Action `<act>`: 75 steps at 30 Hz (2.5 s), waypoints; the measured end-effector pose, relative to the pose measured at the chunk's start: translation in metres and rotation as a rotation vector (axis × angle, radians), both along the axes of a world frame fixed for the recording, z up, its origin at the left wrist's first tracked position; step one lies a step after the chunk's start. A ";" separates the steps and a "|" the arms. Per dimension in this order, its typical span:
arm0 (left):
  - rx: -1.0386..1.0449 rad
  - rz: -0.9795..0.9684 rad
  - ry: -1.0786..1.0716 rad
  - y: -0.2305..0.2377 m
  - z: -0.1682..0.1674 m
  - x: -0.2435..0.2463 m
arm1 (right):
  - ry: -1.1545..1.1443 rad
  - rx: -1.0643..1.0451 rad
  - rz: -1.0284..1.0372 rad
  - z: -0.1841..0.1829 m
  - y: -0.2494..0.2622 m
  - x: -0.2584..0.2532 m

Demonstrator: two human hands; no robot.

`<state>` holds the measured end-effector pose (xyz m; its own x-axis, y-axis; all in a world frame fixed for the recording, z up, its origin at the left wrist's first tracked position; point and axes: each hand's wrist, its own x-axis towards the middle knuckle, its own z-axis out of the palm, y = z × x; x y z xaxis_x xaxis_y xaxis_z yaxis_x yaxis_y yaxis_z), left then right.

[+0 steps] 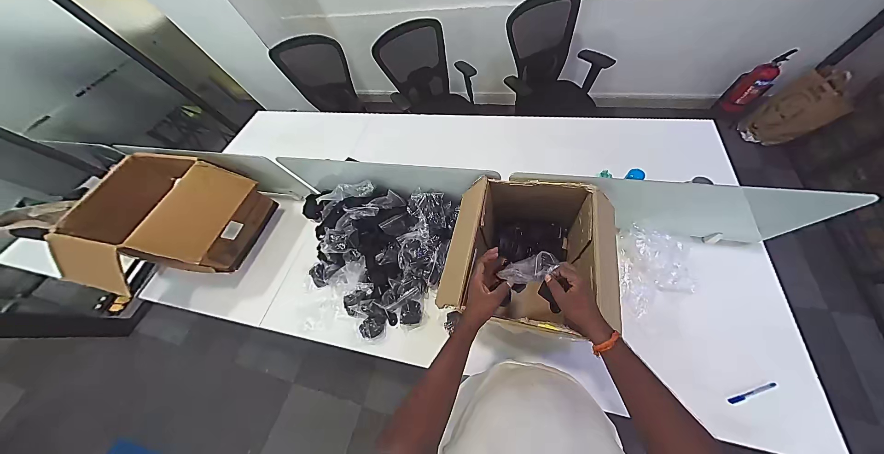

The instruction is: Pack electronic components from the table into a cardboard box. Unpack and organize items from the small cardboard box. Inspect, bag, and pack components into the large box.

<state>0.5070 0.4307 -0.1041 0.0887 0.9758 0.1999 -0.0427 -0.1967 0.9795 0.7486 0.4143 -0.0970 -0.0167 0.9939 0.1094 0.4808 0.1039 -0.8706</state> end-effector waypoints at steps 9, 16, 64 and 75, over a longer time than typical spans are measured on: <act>0.121 -0.080 0.463 0.000 -0.008 0.010 | -0.310 -0.013 0.032 -0.008 -0.019 -0.016; -0.063 -0.051 0.141 0.002 -0.004 0.001 | 0.092 -0.078 0.002 -0.012 -0.013 -0.008; -0.125 0.088 -0.057 0.001 -0.002 0.000 | -0.081 -0.255 0.108 -0.015 -0.008 -0.008; 0.239 0.061 0.494 -0.005 -0.009 0.005 | -0.554 -0.080 0.148 -0.010 -0.018 -0.016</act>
<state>0.5121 0.4255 -0.1131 0.1731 0.9146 0.3655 0.4294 -0.4041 0.8077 0.7327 0.3960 -0.1070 -0.1891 0.9815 -0.0309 0.8527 0.1485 -0.5009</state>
